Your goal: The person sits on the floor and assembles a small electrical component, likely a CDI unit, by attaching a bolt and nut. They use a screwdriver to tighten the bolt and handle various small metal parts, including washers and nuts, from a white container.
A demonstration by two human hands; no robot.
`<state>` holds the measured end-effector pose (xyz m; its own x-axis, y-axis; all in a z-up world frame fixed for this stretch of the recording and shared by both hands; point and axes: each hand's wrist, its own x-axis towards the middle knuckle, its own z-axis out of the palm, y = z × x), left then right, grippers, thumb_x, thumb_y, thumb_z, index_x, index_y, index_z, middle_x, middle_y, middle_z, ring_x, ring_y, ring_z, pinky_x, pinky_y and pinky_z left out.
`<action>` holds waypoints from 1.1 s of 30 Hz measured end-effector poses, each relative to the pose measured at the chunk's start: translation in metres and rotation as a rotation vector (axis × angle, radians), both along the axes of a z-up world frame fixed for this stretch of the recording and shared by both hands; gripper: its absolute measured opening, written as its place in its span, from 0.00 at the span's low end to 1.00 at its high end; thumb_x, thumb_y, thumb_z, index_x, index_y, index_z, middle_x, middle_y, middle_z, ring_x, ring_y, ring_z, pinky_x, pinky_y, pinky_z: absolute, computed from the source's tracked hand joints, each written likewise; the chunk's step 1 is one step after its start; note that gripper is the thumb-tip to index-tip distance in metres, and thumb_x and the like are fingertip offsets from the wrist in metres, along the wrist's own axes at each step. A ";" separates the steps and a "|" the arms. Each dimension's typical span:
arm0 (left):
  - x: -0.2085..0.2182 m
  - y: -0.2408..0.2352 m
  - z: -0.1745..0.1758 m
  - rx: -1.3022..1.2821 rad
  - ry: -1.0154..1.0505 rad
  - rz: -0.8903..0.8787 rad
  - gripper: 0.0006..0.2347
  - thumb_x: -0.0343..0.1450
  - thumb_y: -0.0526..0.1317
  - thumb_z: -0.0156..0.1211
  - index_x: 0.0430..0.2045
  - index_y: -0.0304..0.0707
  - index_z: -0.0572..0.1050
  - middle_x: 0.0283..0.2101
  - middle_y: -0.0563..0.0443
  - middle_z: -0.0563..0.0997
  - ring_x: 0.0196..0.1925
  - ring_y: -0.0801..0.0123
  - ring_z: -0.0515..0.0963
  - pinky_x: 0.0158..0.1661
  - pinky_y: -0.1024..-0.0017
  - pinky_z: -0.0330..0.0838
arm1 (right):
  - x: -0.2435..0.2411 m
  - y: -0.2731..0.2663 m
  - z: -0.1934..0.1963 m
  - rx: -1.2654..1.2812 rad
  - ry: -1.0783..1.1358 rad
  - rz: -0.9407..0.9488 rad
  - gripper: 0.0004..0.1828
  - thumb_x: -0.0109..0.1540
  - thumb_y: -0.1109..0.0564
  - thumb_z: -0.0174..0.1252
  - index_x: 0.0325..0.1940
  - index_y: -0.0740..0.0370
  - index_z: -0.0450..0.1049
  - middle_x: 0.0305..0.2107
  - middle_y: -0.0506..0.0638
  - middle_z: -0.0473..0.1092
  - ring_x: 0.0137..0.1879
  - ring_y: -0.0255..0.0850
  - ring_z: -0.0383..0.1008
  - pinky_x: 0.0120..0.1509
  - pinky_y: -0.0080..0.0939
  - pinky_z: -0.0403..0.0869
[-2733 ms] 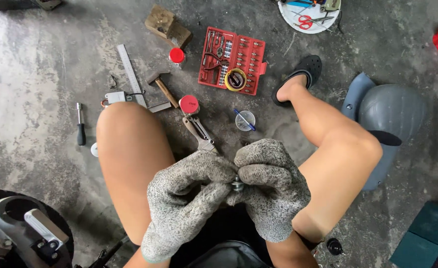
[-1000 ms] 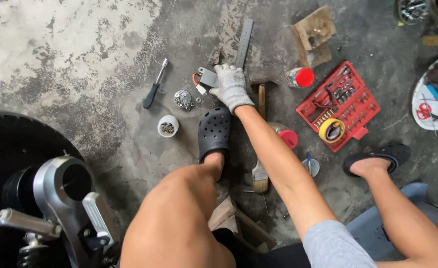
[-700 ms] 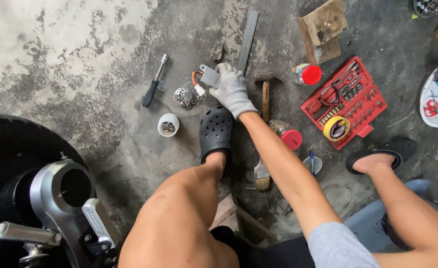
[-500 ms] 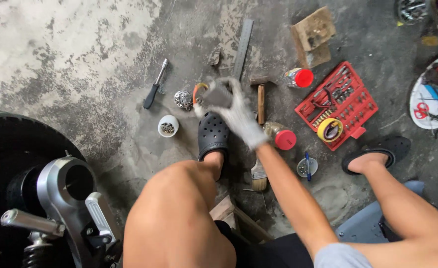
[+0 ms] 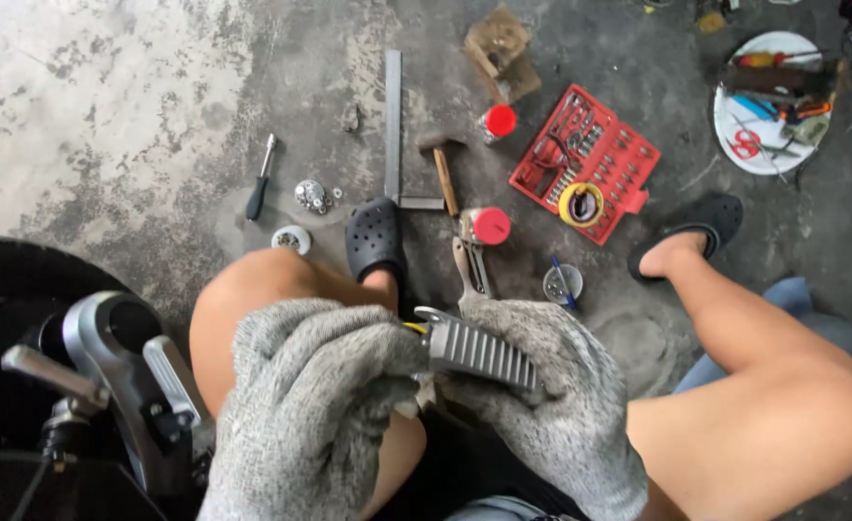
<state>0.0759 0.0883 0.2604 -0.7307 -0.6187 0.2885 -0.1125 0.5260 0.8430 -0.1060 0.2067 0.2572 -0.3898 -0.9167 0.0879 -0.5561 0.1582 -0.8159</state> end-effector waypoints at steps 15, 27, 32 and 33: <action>-0.056 0.086 0.054 0.023 -0.180 -0.024 0.12 0.62 0.32 0.72 0.38 0.40 0.79 0.44 0.51 0.82 0.52 0.58 0.81 0.53 0.64 0.74 | -0.010 0.124 0.020 -0.089 0.105 -0.157 0.29 0.50 0.54 0.76 0.53 0.61 0.75 0.47 0.53 0.76 0.53 0.51 0.79 0.58 0.46 0.76; -0.080 0.123 0.059 -0.140 -0.116 -0.008 0.15 0.60 0.37 0.75 0.38 0.37 0.81 0.43 0.50 0.85 0.46 0.61 0.84 0.49 0.67 0.76 | -0.023 0.163 0.009 -0.147 0.051 -0.242 0.31 0.49 0.55 0.76 0.54 0.62 0.75 0.46 0.54 0.76 0.53 0.51 0.78 0.58 0.46 0.77; -0.089 0.136 0.060 -0.161 -0.135 0.015 0.14 0.61 0.35 0.74 0.40 0.36 0.81 0.43 0.49 0.84 0.46 0.60 0.83 0.49 0.67 0.76 | -0.024 0.175 -0.001 -0.145 -0.004 -0.279 0.31 0.49 0.56 0.77 0.54 0.62 0.75 0.46 0.54 0.76 0.53 0.50 0.79 0.59 0.45 0.77; -0.090 0.139 0.059 -0.151 -0.136 0.030 0.14 0.62 0.34 0.73 0.40 0.36 0.81 0.43 0.49 0.84 0.46 0.60 0.84 0.50 0.67 0.77 | -0.024 0.178 -0.003 -0.168 -0.044 -0.287 0.31 0.49 0.56 0.77 0.54 0.63 0.75 0.47 0.54 0.76 0.54 0.49 0.79 0.61 0.45 0.77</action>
<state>-0.0146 0.2273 0.3191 -0.7513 -0.5977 0.2798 -0.2374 0.6404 0.7304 -0.1297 0.3849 0.2537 -0.6364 -0.7433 0.2060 -0.4723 0.1643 -0.8660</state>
